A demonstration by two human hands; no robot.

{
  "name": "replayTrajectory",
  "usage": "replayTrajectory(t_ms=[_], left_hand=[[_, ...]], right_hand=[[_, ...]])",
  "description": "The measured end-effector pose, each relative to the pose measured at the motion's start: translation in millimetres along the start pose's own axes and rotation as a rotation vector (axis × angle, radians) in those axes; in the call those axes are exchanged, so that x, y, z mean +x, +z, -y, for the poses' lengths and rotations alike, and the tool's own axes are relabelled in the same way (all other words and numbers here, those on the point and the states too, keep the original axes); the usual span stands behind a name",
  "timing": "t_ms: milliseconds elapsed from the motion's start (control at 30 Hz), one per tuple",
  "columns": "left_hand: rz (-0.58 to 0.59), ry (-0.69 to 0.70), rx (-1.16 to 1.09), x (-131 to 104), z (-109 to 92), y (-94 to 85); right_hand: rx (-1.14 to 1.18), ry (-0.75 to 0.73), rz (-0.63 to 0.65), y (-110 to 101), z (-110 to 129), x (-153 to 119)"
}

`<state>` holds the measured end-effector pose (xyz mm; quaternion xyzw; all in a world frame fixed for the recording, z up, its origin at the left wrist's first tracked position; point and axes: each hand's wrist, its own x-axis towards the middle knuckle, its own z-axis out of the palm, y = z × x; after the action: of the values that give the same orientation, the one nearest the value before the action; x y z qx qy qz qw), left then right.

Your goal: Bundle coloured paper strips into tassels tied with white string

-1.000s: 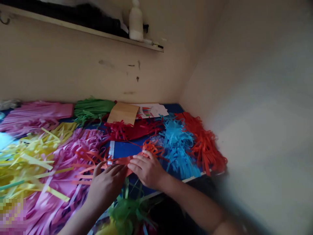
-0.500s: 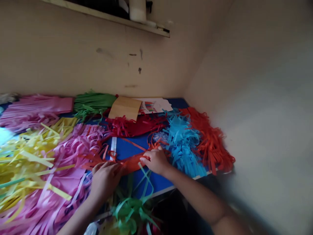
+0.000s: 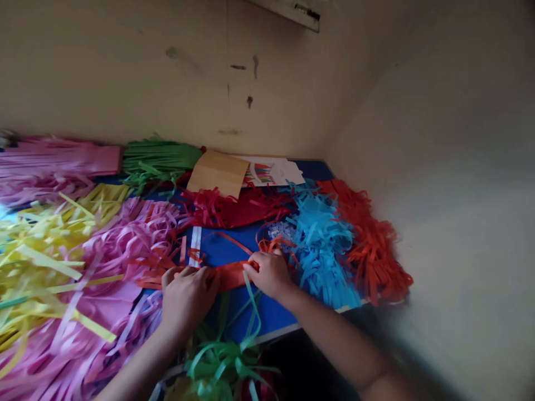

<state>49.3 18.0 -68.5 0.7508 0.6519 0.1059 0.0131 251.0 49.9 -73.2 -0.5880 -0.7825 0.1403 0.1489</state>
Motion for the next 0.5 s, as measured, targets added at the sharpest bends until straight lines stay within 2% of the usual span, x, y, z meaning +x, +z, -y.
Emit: replayTrajectory(t_ms=[200, 267, 333, 400, 500], left_hand=[[-0.049, 0.011, 0.007, -2, -3, -1.5], [-0.128, 0.042, 0.000, -4, -4, -1.5], [-0.155, 0.168, -0.016, -5, -5, -1.1], [-0.106, 0.325, -0.029, -5, -5, -1.7], [-0.028, 0.440, -0.036, -4, -4, -7.3]], right_hand=[[-0.004, 0.034, -0.017, 2, -1, -2], [-0.054, 0.054, -0.116, 0, 0, -4], [-0.138, 0.025, -0.238, -5, 1, -6], [-0.187, -0.093, -0.278, -10, 3, -8], [-0.156, -0.438, -0.124, -22, 8, -17]])
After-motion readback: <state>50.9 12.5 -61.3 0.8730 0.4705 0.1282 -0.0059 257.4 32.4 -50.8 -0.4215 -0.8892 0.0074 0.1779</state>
